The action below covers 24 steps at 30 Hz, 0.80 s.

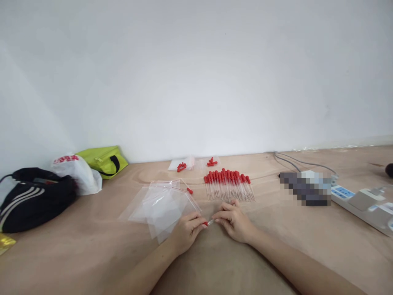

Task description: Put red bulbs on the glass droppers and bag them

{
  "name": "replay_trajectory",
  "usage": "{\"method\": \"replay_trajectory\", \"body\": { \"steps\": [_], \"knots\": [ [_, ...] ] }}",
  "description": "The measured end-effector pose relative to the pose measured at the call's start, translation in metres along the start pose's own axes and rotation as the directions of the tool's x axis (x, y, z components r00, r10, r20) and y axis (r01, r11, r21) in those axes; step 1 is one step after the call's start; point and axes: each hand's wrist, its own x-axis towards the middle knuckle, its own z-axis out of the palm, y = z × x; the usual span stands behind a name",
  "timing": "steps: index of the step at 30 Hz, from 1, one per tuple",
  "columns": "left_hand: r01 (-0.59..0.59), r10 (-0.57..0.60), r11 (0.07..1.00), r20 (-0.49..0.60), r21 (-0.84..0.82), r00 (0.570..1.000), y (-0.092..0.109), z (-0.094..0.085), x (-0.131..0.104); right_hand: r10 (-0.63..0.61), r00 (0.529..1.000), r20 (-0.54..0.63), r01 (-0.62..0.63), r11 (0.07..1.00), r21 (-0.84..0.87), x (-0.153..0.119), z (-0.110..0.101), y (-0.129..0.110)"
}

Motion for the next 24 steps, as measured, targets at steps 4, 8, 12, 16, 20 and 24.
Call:
{"method": "replay_trajectory", "body": {
  "steps": [4,8,12,16,20,24],
  "knots": [
    [-0.011,0.01,0.999,0.015,0.038,1.0,-0.001,0.001,0.0,-0.006,1.0,-0.019,0.004,0.998,-0.062,-0.001,0.001,-0.003],
    [-0.016,0.016,0.997,0.001,0.07,1.0,0.0,0.001,0.0,-0.025,0.999,-0.039,0.019,0.988,-0.155,-0.003,0.003,-0.006],
    [-0.04,0.037,0.996,0.033,0.081,0.999,0.004,-0.001,0.0,-0.05,0.998,-0.024,0.045,0.984,-0.172,-0.003,0.005,-0.01],
    [-0.083,0.079,0.992,0.048,0.093,0.996,0.005,0.0,0.0,-0.048,0.999,-0.009,0.045,0.985,-0.167,-0.004,0.009,-0.014],
    [-0.103,0.097,0.987,0.047,0.125,0.994,0.005,0.002,0.0,-0.036,0.999,-0.007,0.034,0.985,-0.168,-0.003,0.013,-0.014],
    [-0.108,0.104,0.976,0.029,0.189,0.994,0.005,0.0,0.003,-0.063,0.998,0.026,0.067,0.977,-0.2,-0.001,0.008,-0.014]
  ]
}}
